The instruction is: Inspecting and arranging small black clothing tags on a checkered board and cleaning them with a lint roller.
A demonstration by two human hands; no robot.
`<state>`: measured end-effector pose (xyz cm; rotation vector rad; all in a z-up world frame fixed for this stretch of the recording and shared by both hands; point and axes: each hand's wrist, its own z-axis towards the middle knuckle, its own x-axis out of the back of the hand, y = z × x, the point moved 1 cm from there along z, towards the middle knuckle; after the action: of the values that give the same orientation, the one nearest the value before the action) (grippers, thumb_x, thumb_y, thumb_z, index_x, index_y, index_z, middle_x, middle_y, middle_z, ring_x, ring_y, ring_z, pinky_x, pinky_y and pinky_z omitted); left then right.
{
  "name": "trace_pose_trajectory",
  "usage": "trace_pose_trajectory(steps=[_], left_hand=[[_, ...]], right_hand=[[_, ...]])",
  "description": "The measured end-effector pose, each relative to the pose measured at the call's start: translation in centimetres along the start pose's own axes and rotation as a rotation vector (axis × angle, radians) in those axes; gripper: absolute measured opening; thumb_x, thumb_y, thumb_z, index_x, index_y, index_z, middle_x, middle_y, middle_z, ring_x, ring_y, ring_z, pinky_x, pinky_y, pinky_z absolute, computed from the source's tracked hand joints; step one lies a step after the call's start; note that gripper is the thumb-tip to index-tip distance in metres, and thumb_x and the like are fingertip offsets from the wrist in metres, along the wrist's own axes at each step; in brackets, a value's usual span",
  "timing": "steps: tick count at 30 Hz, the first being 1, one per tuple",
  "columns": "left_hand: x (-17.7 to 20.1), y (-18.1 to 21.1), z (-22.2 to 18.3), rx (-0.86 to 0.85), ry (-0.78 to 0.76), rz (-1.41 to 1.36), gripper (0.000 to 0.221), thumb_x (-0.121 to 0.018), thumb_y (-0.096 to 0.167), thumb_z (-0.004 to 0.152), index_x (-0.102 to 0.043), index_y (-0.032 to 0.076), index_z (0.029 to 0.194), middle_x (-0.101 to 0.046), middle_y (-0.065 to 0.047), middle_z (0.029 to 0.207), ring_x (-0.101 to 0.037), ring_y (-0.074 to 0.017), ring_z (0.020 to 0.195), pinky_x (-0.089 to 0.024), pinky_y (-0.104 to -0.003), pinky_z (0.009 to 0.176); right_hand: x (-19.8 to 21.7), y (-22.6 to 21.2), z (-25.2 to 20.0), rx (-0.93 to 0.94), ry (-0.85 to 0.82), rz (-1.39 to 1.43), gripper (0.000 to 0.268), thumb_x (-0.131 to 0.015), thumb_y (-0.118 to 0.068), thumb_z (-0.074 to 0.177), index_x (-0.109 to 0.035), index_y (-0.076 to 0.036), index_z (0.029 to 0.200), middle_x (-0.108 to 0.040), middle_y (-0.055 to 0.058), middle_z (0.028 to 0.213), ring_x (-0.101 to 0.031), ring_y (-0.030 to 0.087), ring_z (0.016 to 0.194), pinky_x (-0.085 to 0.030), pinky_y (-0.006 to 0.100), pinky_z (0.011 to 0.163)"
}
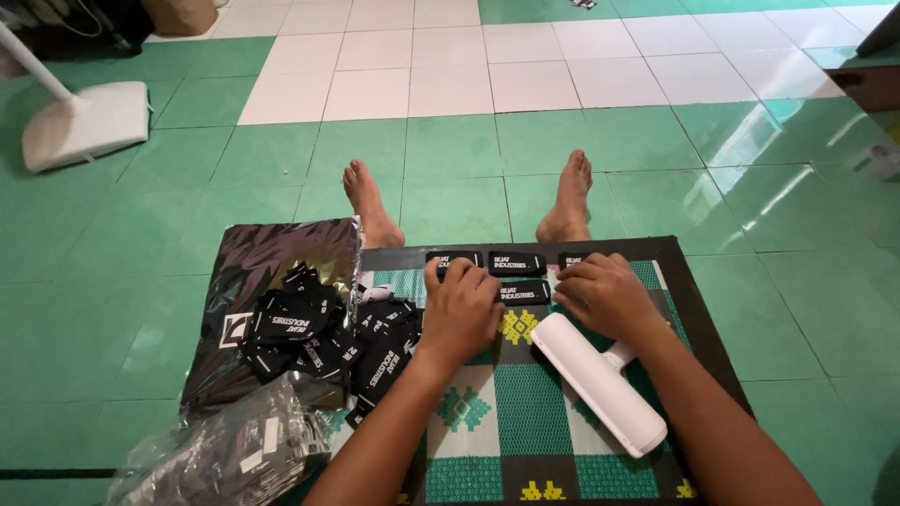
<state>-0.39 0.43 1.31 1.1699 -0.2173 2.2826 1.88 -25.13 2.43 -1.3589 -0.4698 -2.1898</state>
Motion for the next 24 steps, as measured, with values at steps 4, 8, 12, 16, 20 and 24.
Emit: trace_pose_trajectory(steps=[4,8,12,16,20,24], left_hand=[[4.0,-0.3,-0.7,0.067,0.037,0.016,0.025,-0.079,0.025,0.075,-0.071,0.019,0.098,-0.067,-0.003,0.095,-0.057,-0.0282,0.112,-0.026,-0.066,0.107],[8.2,1.1,-4.1,0.1,0.018,0.037,0.032,-0.079,0.026,0.072,-0.071,0.016,0.101,-0.067,-0.007,0.098,-0.057,-0.0308,0.11,-0.029,-0.066,0.105],[11.7,3.3,-9.3,-0.038,-0.153,-0.061,0.018,-0.071,0.025,0.086,-0.073,0.015,0.101,-0.069,-0.008,0.109,-0.058,-0.0324,0.111,-0.033,-0.06,0.103],[14.4,2.5,-13.2,0.02,-0.177,-0.197,0.03,-0.08,0.018,0.08,-0.07,0.01,0.108,-0.065,-0.008,0.109,-0.056,-0.0332,0.11,-0.032,-0.062,0.102],[15.0,1.5,-15.4,0.085,-0.005,-0.197,0.017,-0.07,0.015,0.088,-0.071,0.008,0.103,-0.066,-0.009,0.108,-0.056,-0.0317,0.105,-0.037,-0.056,0.099],[13.7,0.9,-16.9,0.207,0.101,-0.178,0.017,-0.07,0.016,0.086,-0.066,0.008,0.101,-0.064,-0.01,0.102,-0.058,-0.0286,0.095,-0.043,-0.045,0.088]], right_hand=[[0.8,0.3,-0.1,-0.03,0.043,-0.006,0.012,-0.074,-0.03,0.088,-0.08,-0.019,0.089,-0.078,0.003,0.094,-0.069,0.019,0.089,-0.047,0.031,0.075],[1.8,1.0,-0.3,0.023,0.191,-0.021,0.006,-0.078,-0.028,0.083,-0.078,-0.023,0.087,-0.076,-0.003,0.094,-0.067,0.019,0.086,-0.046,0.035,0.073],[6.2,-0.8,0.6,-0.051,0.081,-0.011,0.02,-0.08,-0.021,0.085,-0.08,-0.012,0.102,-0.077,0.006,0.101,-0.07,0.024,0.093,-0.051,0.044,0.09],[6.8,-4.7,1.6,-0.077,-0.035,-0.022,0.031,-0.08,-0.024,0.082,-0.075,-0.013,0.111,-0.078,0.009,0.109,-0.072,0.024,0.101,-0.054,0.044,0.096],[5.6,-10.1,2.2,-0.013,-0.267,0.006,0.037,-0.077,-0.038,0.083,-0.072,-0.023,0.117,-0.074,0.005,0.115,-0.068,0.024,0.104,-0.054,0.043,0.09],[5.8,-16.4,3.6,0.098,-0.428,0.105,0.041,-0.076,-0.034,0.086,-0.069,-0.022,0.124,-0.071,0.006,0.116,-0.064,0.023,0.104,-0.05,0.041,0.088]])
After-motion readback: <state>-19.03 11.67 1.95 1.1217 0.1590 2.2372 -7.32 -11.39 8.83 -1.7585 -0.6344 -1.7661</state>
